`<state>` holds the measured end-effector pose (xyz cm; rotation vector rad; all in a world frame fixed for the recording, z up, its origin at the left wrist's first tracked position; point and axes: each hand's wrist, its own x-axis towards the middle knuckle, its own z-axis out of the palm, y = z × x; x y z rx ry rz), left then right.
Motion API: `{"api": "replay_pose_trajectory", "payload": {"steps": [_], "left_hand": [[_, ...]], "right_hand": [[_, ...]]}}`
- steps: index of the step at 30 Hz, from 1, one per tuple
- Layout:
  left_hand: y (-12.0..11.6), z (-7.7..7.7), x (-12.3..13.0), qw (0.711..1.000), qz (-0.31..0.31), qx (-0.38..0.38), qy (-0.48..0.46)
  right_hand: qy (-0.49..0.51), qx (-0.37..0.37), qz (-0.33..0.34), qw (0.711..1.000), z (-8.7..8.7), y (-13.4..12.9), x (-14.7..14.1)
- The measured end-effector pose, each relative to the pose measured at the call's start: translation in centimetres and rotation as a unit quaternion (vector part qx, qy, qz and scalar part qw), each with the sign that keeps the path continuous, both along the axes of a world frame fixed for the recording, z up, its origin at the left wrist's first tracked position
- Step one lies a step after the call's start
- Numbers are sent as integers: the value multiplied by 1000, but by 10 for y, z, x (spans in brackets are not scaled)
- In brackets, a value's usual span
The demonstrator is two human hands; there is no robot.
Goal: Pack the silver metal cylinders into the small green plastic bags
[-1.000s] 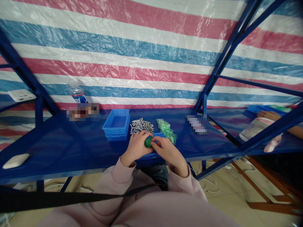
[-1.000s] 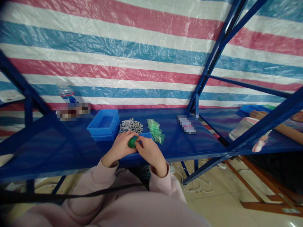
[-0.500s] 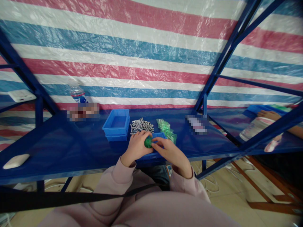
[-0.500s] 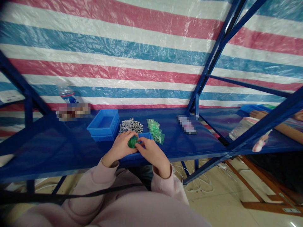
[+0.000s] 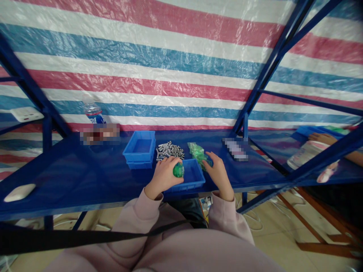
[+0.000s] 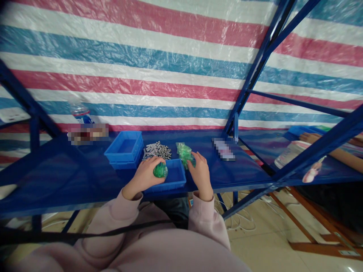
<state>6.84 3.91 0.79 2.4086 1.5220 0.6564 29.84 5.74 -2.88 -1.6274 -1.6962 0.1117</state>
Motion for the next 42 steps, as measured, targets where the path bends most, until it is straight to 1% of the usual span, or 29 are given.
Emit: {"api": "replay_pose_trajectory", "payload": {"steps": [2,4,7,10,12,16,18,23,25,28,31,34,38,42], "left_hand": [[0,0,0,1000,0,0,0],[0,0,0,1000,0,1,0],[0,0,0,1000,-1,0,1],[-1,0,0,1000,-1,0,2],[-1,0,0,1000,-1,-1,1],[-1,1,0,1000,-1,-4,-1],[-1,1,0,1000,-1,-3,-2],[-1,0,0,1000,0,-7,-1],[-1,1,0,1000,1,-8,0],[-1,1,0,1000,2,-9,0],[-1,2,0,1000,3,-11,1],[-1,2,1,1000,3,-11,-2],[-1,3,1,1000,5,-12,-4],[-3,5,1,1000,6,-17,1]], "right_hand": [[-35,-39,-5,999,-8,2,1],[-62,-80,-19,995,-12,2,0],[-80,-121,-34,989,-10,1,-4],[-77,-133,-37,987,-8,1,-6],[-74,-124,-61,988,-9,2,-6],[-60,-101,-140,983,-13,4,-3],[-45,-100,-152,982,-15,4,0],[6,-74,-134,988,-14,3,8],[32,-68,-134,988,-10,1,9],[67,-58,-154,984,-1,-3,10],[98,-31,-161,982,8,-7,11],[143,-21,-142,979,11,-10,12],[202,-11,-99,974,11,-12,12],[214,40,-75,973,13,-15,5]]}}
